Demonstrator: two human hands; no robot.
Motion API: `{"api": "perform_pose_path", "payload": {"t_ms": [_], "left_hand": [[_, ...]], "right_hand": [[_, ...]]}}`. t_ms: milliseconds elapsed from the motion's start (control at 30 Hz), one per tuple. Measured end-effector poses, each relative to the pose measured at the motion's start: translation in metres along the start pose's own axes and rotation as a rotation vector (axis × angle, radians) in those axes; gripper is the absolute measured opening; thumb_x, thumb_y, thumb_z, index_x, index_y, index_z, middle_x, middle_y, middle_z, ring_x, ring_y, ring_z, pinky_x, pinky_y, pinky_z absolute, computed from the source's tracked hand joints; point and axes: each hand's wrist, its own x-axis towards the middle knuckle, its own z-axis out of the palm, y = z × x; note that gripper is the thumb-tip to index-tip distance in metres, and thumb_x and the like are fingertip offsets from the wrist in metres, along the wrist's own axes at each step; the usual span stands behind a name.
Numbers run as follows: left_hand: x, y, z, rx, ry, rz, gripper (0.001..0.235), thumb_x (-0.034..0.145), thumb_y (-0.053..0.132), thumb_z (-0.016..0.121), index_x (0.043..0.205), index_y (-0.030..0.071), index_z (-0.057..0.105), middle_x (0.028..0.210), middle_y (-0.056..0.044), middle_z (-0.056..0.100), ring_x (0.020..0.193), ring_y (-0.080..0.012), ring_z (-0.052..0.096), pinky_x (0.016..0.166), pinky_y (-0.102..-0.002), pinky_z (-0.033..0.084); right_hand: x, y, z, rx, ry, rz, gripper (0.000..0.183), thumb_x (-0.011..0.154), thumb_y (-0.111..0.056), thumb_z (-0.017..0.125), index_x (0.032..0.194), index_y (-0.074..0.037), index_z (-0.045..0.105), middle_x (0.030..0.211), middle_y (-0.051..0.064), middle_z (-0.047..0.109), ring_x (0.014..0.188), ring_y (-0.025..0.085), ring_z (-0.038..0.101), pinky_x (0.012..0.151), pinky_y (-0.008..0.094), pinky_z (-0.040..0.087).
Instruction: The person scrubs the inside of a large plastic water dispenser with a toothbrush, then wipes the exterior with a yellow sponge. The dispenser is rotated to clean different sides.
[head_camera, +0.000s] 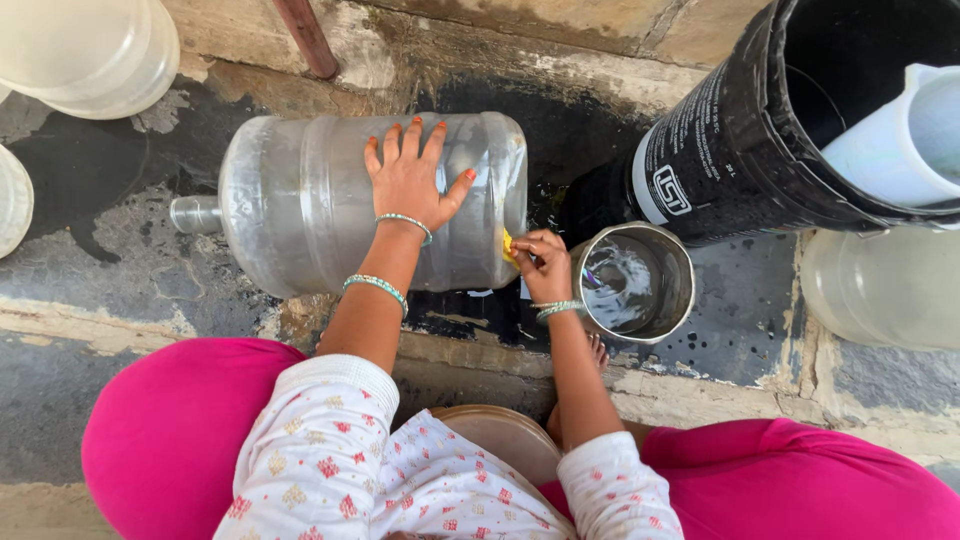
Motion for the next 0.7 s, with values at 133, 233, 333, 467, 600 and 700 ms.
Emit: {"api": "perform_pose_path", "payload": {"t_ms": [133, 233, 333, 467, 600, 700], "left_hand": [[0.001, 0.001, -0.002, -0.002, 0.014, 0.001, 0.073, 0.090, 0.064, 0.060, 0.145, 0.016, 0.057, 0.150, -0.018, 0.050, 0.139, -0.0412, 0.040, 0.114, -0.067, 0.020], [0.001, 0.001, 0.000, 0.001, 0.013, -0.004, 0.073, 0.090, 0.065, 0.060, 0.144, 0.016, 0.057, 0.150, -0.018, 0.050, 0.138, -0.0412, 0.040, 0.114, -0.067, 0.020], [0.000, -0.001, 0.001, -0.006, 0.000, -0.012, 0.073, 0.090, 0.064, 0.060, 0.145, 0.016, 0.057, 0.150, -0.017, 0.050, 0.139, -0.0406, 0.040, 0.115, -0.066, 0.019], [0.004, 0.001, 0.001, -0.009, 0.004, -0.025, 0.073, 0.090, 0.064, 0.061, 0.145, 0.016, 0.057, 0.151, -0.018, 0.050, 0.140, -0.0412, 0.039, 0.115, -0.066, 0.019], [0.009, 0.000, -0.001, 0.010, -0.003, -0.047, 0.075, 0.088, 0.064, 0.061, 0.145, 0.015, 0.057, 0.150, -0.019, 0.049, 0.139, -0.0422, 0.039, 0.114, -0.067, 0.019], [0.007, 0.000, 0.001, -0.006, 0.002, -0.033, 0.076, 0.090, 0.065, 0.061, 0.147, 0.014, 0.056, 0.151, -0.019, 0.049, 0.139, -0.0436, 0.039, 0.114, -0.067, 0.019]], "right_hand": [[0.005, -0.004, -0.004, 0.087, 0.188, 0.073, 0.018, 0.087, 0.006, 0.070, 0.103, -0.004, 0.073, 0.104, 0.007, 0.066, 0.090, 0.020, 0.068, 0.074, 0.030, 0.058], [0.000, -0.017, 0.008, 0.221, 0.285, 0.222, 0.026, 0.086, 0.010, 0.061, 0.105, -0.005, 0.070, 0.107, 0.007, 0.063, 0.093, 0.022, 0.069, 0.074, 0.031, 0.061], [0.001, -0.033, 0.016, -0.013, 0.251, -0.016, 0.033, 0.080, 0.016, 0.061, 0.104, -0.002, 0.074, 0.104, 0.011, 0.061, 0.090, 0.025, 0.066, 0.073, 0.032, 0.055], [0.029, -0.047, 0.016, -0.052, 0.212, -0.031, 0.024, 0.082, 0.012, 0.068, 0.099, -0.003, 0.074, 0.095, 0.010, 0.064, 0.077, 0.021, 0.065, 0.066, 0.029, 0.052], [0.066, -0.048, 0.016, 0.013, 0.288, 0.011, 0.015, 0.087, 0.009, 0.066, 0.095, -0.003, 0.069, 0.093, 0.006, 0.067, 0.077, 0.014, 0.067, 0.062, 0.024, 0.053], [0.101, -0.041, 0.019, 0.217, 0.293, 0.056, 0.016, 0.087, 0.008, 0.068, 0.101, -0.001, 0.068, 0.086, 0.003, 0.067, 0.074, 0.010, 0.062, 0.068, 0.024, 0.053]]}}
